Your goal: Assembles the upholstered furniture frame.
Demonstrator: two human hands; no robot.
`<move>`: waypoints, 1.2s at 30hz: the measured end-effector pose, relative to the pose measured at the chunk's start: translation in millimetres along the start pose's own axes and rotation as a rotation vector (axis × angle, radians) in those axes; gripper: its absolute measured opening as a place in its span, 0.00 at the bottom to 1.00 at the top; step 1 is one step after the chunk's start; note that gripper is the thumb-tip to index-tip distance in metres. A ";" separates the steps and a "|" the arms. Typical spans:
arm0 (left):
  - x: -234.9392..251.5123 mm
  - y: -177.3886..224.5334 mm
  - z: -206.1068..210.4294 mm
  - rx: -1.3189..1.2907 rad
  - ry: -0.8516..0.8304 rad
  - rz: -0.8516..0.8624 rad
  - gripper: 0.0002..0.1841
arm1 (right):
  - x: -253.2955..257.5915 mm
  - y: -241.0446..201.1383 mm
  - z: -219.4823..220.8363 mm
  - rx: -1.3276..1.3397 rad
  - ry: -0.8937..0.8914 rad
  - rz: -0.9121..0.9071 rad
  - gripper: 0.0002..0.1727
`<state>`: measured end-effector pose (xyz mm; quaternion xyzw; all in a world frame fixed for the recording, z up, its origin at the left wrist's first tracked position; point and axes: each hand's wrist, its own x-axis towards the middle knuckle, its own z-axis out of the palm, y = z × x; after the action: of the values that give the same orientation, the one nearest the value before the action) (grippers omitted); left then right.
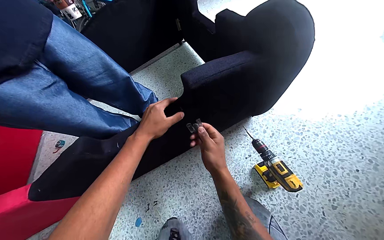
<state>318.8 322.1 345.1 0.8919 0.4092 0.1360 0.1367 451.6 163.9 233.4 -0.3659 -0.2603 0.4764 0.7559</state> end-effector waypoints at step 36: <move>-3.6 5.0 2.6 0.104 -0.024 -0.021 0.43 | 41.8 -1.3 29.3 -0.590 0.253 -0.337 0.14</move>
<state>321.0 315.8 343.9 0.8951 0.4232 0.1025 0.0961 447.6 210.5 253.8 -0.5763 -0.3475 0.2004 0.7120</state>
